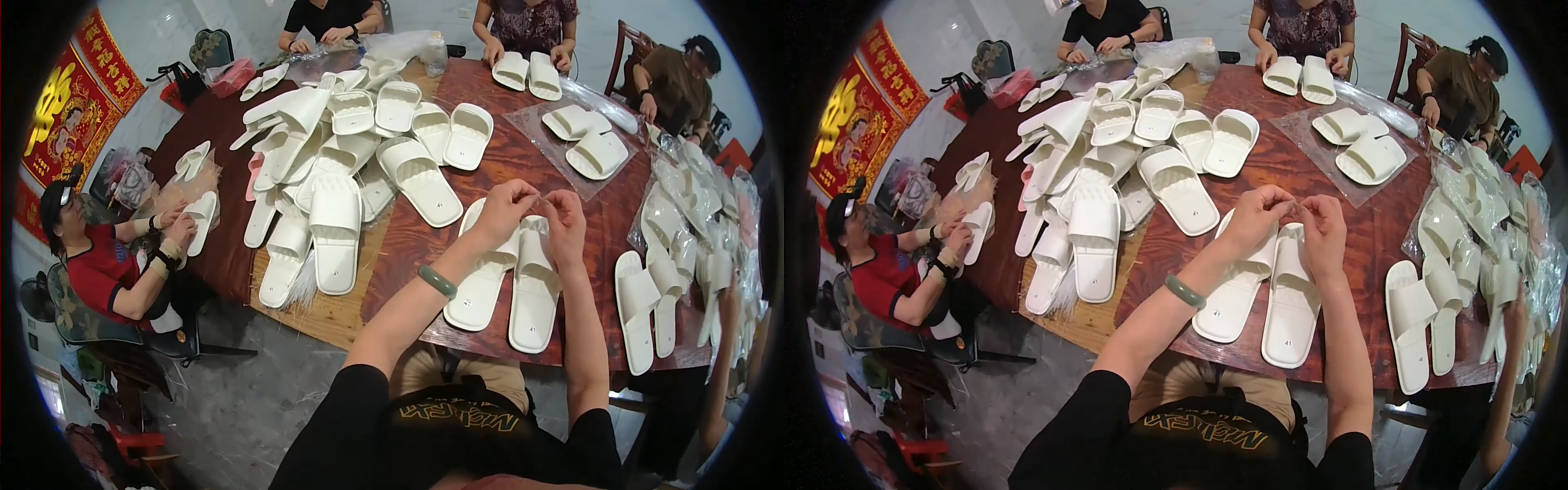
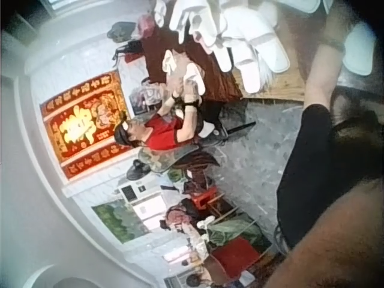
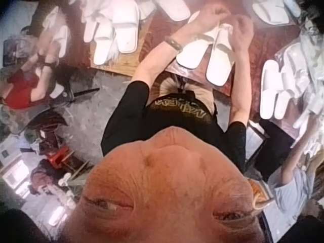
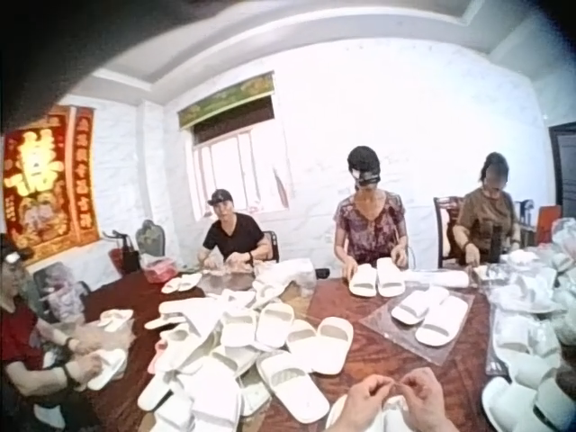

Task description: Inspect and assemble white slippers at a communal work table.

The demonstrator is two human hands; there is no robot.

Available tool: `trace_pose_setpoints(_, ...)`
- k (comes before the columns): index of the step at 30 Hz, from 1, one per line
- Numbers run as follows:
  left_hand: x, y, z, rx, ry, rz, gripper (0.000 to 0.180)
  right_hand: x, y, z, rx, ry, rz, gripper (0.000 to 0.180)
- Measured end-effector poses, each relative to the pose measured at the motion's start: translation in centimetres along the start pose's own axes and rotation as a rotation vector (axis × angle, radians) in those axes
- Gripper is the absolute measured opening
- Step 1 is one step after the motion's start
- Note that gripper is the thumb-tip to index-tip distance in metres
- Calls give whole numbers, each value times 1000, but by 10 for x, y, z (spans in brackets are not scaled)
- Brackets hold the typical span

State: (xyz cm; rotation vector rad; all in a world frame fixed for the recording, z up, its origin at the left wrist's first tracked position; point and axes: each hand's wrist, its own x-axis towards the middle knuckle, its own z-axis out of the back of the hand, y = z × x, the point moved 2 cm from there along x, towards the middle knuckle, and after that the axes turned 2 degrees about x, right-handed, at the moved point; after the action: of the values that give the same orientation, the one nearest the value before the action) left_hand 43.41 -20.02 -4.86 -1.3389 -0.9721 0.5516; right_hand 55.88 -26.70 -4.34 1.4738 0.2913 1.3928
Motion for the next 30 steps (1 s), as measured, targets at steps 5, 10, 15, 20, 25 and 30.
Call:
trace_pose_setpoints(5, 1, 8, 0, -131, -2, 0, 9, 0, -1, 0, 11, -2, -45, 4)
trace_pose_setpoints(10, 2, 9, 0, -12, 2, -13, 9, -2, 1, -3, 102, -18, -73, 6)
trace_pose_setpoints(15, 0, 10, 3, -103, -7, 12, 8, -1, 5, -4, 26, -18, -37, 6)
trace_pose_setpoints(20, 2, 9, 3, -80, 5, 2, 9, -2, 2, -5, 116, -35, -99, 6)
trace_pose_setpoints(25, 2, 5, 0, -55, 10, -6, 9, -2, -8, -2, 79, -54, -90, 6)
trace_pose_setpoints(30, 3, 7, 0, 18, -1, 2, 10, 0, -9, -5, 81, -35, -79, 6)
